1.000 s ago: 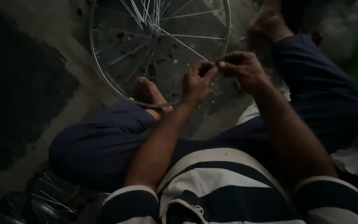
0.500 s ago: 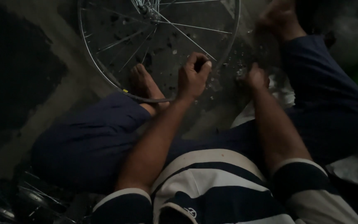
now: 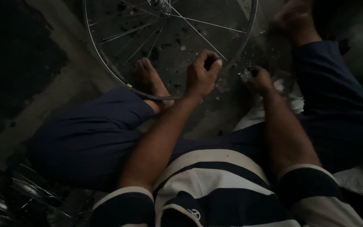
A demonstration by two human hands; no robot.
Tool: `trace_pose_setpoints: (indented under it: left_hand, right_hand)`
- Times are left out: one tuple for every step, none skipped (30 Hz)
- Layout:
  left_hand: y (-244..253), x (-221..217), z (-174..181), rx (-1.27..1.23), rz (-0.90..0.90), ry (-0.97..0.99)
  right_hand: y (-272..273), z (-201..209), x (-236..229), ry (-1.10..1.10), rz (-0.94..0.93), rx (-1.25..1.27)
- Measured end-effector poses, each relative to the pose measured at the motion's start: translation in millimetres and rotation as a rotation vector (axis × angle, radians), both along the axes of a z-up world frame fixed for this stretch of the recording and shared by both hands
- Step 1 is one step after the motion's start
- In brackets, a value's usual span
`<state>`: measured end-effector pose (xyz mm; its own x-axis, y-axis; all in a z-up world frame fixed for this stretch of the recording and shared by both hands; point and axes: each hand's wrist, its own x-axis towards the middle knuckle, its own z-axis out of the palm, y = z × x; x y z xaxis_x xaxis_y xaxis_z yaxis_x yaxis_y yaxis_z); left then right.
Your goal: The person sits on the floor and installs spokes into a bicycle wheel rim, securing them to the hub. They repeatedly adjust the wheel's position and tighten the spoke nipples by hand.
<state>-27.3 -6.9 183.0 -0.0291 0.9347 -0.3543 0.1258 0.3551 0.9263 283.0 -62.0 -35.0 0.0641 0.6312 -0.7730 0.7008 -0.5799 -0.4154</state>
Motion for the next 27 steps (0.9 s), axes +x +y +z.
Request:
trace_pose_setpoints:
  left_hand:
    - [0, 0, -1, 0.0, -0.002, 0.014]
    - [-1, -1, -2, -0.002, -0.004, 0.03]
    - [-1, -1, -3, -0.004, -0.006, 0.046]
    - [-1, -2, -3, 0.015, -0.007, 0.059]
    - [-1, -2, -4, 0.035, -0.008, 0.071]
    - [-1, -2, -4, 0.055, -0.01, 0.084]
    - [-1, -2, -5, 0.032, -0.008, 0.082]
    - [-1, -2, -5, 0.011, -0.006, 0.08]
    - [-2, -2, -5, -0.011, -0.005, 0.077]
    - [-1, -2, -6, 0.001, -0.012, 0.081]
    - [0, -2, -8, 0.013, -0.019, 0.085]
    - [0, -3, -10, 0.026, -0.021, 0.093]
    - [-1, -6, -11, 0.003, -0.02, 0.08]
    - [-2, -8, -13, -0.017, -0.02, 0.066]
    - [-2, -10, -16, -0.038, -0.021, 0.053]
    - [-3, -10, -18, -0.06, -0.023, 0.056]
    - [-3, -10, -21, -0.082, -0.026, 0.059]
    - [-2, -9, -24, -0.108, -0.032, 0.058]
    - [-1, -8, -27, -0.112, -0.023, 0.041]
    - [-1, -7, -30, -0.116, -0.017, 0.023]
    - [0, -7, -32, -0.12, -0.011, 0.004]
    - [-1, -7, -34, -0.109, -0.01, 0.012]
    - [-1, -6, -35, -0.098, -0.009, 0.02]
    - [-3, -6, -36, -0.088, -0.008, 0.026]
    - [-4, -6, -37, -0.078, -0.015, 0.038]
    - [-4, -6, -38, -0.067, -0.021, 0.049]
    - [-3, -5, -38, -0.057, -0.027, 0.06]
  right_hand:
    - [0, 1, 4, -0.101, 0.074, -0.039]
    - [-2, 1, 7, -0.181, 0.134, -0.057]
    - [-3, -1, 10, -0.237, 0.193, -0.021]
    - [-4, -5, 11, -0.304, 0.246, -0.001]
    - [-3, -10, 12, -0.332, 0.317, 0.13]
    - [-2, -15, 12, -0.341, 0.392, 0.298]
    - [-3, -22, 9, -0.319, 0.451, 0.5]
    - [-5, -27, 6, -0.226, 0.472, 0.716]
    - [-7, -31, 2, -0.126, 0.485, 0.936]
    - [-7, -37, -4, -0.198, 0.512, 0.796]
    - [-7, -42, -11, -0.269, 0.536, 0.654]
    - [-5, -44, -18, -0.333, 0.561, 0.514]
    - [-9, -44, -23, -0.275, 0.599, 0.582]
    - [-13, -43, -28, -0.217, 0.635, 0.651]
    - [-14, -41, -32, -0.158, 0.67, 0.72]
    - [-12, -35, -33, -0.164, 0.636, 0.667]
    - [-7, -27, -36, -0.171, 0.601, 0.613]
    - [0, -15, -37, -0.18, 0.564, 0.554]
    - [10, -1, -41, -0.171, 0.414, 0.433]
    - [20, 17, -49, -0.161, 0.262, 0.31]
    - [32, 39, -56, -0.15, 0.111, 0.187]
    - [43, 64, -62, -0.081, 0.087, 0.319]
    - [54, 91, -69, -0.01, 0.064, 0.45]
    - [64, 122, -72, 0.124, -0.063, 0.404]
    - [72, 153, -75, 0.258, -0.189, 0.355]
    - [77, 181, -79, 0.333, -0.213, 0.348]
    - [77, 208, -85, 0.408, -0.236, 0.34]
